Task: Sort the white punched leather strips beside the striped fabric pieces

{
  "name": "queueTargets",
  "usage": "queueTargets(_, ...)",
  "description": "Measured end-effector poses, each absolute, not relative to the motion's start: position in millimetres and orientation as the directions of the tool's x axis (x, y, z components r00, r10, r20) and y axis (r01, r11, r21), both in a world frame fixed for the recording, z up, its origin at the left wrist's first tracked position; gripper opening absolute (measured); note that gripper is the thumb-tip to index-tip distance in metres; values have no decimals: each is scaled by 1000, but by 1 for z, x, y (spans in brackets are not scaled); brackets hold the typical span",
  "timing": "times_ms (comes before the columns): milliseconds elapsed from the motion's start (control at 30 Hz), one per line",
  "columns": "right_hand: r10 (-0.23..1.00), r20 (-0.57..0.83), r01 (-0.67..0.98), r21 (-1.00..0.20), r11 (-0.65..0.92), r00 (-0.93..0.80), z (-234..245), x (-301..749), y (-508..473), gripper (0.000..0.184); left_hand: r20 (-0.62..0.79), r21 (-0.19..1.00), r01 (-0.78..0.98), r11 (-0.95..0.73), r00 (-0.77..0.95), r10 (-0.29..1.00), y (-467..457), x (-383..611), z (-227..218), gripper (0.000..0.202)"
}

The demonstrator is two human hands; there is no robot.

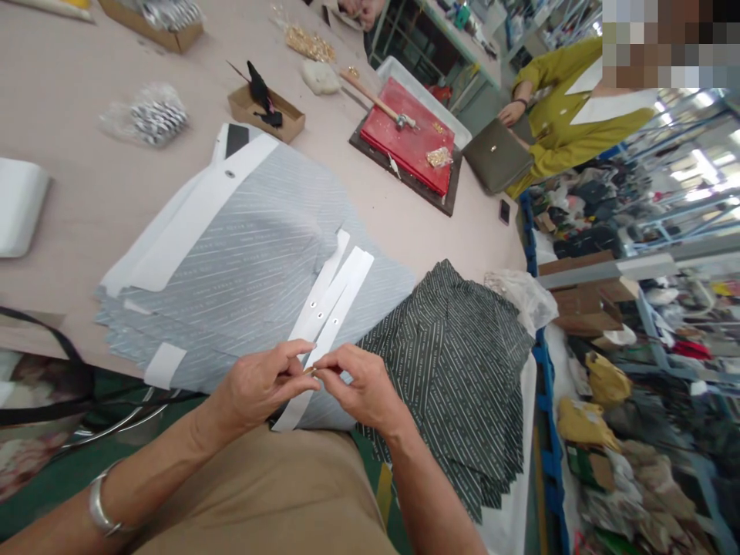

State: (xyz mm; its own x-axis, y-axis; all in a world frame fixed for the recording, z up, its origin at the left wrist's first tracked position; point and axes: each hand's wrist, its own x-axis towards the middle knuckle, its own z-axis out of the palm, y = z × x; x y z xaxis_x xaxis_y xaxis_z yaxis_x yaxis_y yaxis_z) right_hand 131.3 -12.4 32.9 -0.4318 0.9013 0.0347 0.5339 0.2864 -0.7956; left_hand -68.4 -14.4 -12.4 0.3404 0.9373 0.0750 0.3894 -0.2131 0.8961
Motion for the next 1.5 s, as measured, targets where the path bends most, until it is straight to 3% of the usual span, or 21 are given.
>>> queueTargets(167, 867, 136, 593, -678, 435, -480, 19, 126, -11, 13, -26, 914, 386, -122, 357, 934, -10, -72, -10, 25)
queueTargets(300, 901, 155, 653, -640, 404, -405, 10, 116, -14, 15, -183, 918, 396, 16, 389, 903, -2, -74, -8, 21)
queueTargets(400, 976, 84, 608, -771, 190, -200, 3, 104, -15, 13, -239, 904, 422, 60, 384, 892, 5, -74, -7, 24)
queueTargets(500, 981, -191, 415, -891, -185, 26, -11, 100, -9, 10, -252, 911, 402, 94, 360, 898, 9, -73, -5, 27)
queueTargets(600, 884, -415, 174, -874, -453, 216, -39, 112, 7, 13, -331, 924, 304, 230, 340, 880, 9, -72, -3, 27)
queueTargets(733, 805, -527, 37, -830, -556, 273, -78, 138, 30, 26, -525, 849, 71, 524, 237, 818, 9, -75, -8, 32)
queueTargets(1033, 861, -468, 433, -745, -506, 201, -95, 135, 42, 21, -667, 722, -101, 685, 166, 727, 10, -85, -28, 48)
queueTargets(1167, 891, -428, 685, -605, -406, 150, -91, 137, 47, 19, -677, 713, -84, 696, 174, 715, 9, -84, -31, 48)
queueTargets(1233, 896, -407, 777, -500, -382, 179, -88, 142, 50, 31, -670, 725, -55, 686, 172, 722, 8, -85, -34, 45)
queueTargets(1333, 871, -399, 773, -440, -456, 287, -85, 151, 51, 53, -643, 757, 41, 652, 218, 734, 6, -83, -44, 41)
queueTargets(1433, 831, -450, 625, -556, -547, 327, -82, 154, 47, 45, -589, 801, 114, 588, 326, 739, -1, -75, -56, 39)
queueTargets(1500, 853, -423, 615, -597, -515, 305, -77, 149, 41, 45, -575, 808, 137, 574, 398, 715, -7, -68, -60, 38)
